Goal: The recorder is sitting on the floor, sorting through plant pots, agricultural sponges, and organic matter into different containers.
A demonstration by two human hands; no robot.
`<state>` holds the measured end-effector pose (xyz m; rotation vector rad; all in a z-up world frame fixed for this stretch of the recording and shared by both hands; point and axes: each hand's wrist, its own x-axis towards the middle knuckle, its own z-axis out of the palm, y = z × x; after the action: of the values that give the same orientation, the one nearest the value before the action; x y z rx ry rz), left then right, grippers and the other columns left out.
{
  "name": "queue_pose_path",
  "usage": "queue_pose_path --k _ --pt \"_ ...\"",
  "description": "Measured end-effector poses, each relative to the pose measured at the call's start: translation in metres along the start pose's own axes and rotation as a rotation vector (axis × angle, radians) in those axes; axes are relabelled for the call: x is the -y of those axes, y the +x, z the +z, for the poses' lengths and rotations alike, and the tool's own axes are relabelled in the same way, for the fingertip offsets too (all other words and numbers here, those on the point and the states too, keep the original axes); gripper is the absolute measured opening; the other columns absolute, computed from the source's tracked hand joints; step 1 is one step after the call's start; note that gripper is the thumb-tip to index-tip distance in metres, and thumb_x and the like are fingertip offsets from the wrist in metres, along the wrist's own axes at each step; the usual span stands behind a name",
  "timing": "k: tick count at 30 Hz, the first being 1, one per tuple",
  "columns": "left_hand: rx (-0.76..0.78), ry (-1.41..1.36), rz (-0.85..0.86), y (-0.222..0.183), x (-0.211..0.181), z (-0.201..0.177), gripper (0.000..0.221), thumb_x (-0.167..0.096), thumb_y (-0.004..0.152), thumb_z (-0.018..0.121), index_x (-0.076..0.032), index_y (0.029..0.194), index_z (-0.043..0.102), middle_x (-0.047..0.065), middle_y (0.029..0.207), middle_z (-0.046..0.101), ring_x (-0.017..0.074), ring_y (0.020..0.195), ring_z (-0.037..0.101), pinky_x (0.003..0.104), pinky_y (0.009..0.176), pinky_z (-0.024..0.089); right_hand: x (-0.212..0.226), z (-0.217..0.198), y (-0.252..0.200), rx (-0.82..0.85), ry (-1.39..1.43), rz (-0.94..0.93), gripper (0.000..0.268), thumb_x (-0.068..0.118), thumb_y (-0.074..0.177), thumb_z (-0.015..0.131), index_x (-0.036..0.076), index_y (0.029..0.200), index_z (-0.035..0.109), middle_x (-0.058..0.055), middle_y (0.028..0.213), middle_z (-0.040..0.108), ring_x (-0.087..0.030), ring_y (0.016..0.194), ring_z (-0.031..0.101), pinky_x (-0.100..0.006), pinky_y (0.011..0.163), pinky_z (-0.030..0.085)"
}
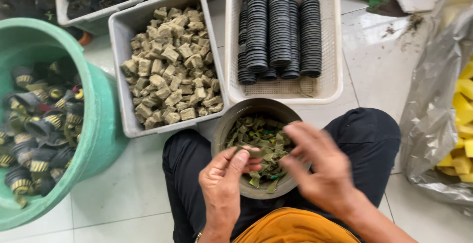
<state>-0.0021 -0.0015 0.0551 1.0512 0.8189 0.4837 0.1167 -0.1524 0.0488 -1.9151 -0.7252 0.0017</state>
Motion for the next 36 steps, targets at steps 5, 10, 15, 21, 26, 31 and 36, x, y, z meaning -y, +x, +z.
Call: queue_pose_path --k 5,10,15,21,26,31,36 --pt "0.075 0.237 0.133 -0.012 -0.007 0.009 0.015 -0.004 0.09 0.073 0.005 0.102 0.08 0.009 0.094 0.079 0.0101 0.079 0.07 0.022 0.072 0.057 -0.015 0.026 -0.018 0.185 -0.031 -0.254 0.025 -0.003 0.087 0.076 -0.001 0.111 0.069 -0.01 0.094 0.07 -0.025 0.077 0.072 -0.032 0.068 0.058" --pt "-0.021 0.123 0.033 -0.003 -0.018 -0.009 0.015 -0.003 0.093 0.069 0.004 0.101 0.08 0.012 0.09 0.08 0.0135 0.072 0.072 0.025 0.069 0.059 -0.008 0.013 -0.012 0.217 -0.075 -0.26 0.023 -0.003 0.082 0.075 0.0 0.103 0.065 -0.013 0.099 0.069 -0.028 0.082 0.072 -0.033 0.071 0.059" --pt "0.101 0.17 0.087 -0.016 0.003 0.008 0.013 0.0 0.088 0.073 0.003 0.1 0.078 0.01 0.103 0.078 0.0126 0.078 0.074 0.025 0.071 0.061 0.012 0.008 -0.002 0.242 0.144 -0.163 0.054 0.01 0.075 0.083 -0.009 0.12 0.059 -0.026 0.119 0.064 -0.027 0.081 0.072 -0.032 0.072 0.059" --pt "0.129 0.462 0.424 -0.018 0.003 0.014 0.013 -0.002 0.088 0.081 0.003 0.1 0.078 0.011 0.109 0.079 0.0159 0.094 0.076 0.027 0.083 0.061 -0.007 0.018 -0.023 0.205 0.105 -0.205 0.034 -0.002 0.089 0.071 -0.003 0.121 0.064 -0.012 0.09 0.07 -0.023 0.077 0.071 -0.031 0.066 0.057" --pt "0.474 0.523 0.536 -0.006 -0.026 0.013 0.04 -0.004 0.082 0.077 0.012 0.117 0.068 0.023 0.128 0.064 0.0276 0.115 0.061 0.036 0.096 0.048 -0.021 0.0 -0.017 0.653 0.631 0.65 0.028 0.02 0.098 0.064 -0.002 0.093 0.081 -0.004 0.067 0.07 -0.006 0.056 0.059 -0.025 0.049 0.05" --pt "0.4 -0.063 -0.274 0.002 0.019 -0.004 0.027 -0.006 0.089 0.076 0.007 0.112 0.075 0.016 0.113 0.077 0.018 0.089 0.071 0.031 0.075 0.058 -0.025 0.0 -0.008 0.901 0.721 0.696 0.031 0.026 0.098 0.066 0.0 0.092 0.081 -0.002 0.066 0.073 -0.005 0.056 0.06 -0.022 0.049 0.045" --pt "0.307 -0.31 -0.241 0.016 0.027 -0.004 0.012 0.004 0.088 0.074 0.003 0.099 0.068 0.022 0.099 0.08 0.0221 0.086 0.076 0.036 0.08 0.063 -0.032 -0.001 -0.006 0.882 0.705 0.706 0.028 0.024 0.096 0.067 0.002 0.096 0.084 -0.003 0.064 0.073 -0.005 0.052 0.055 -0.022 0.046 0.041"
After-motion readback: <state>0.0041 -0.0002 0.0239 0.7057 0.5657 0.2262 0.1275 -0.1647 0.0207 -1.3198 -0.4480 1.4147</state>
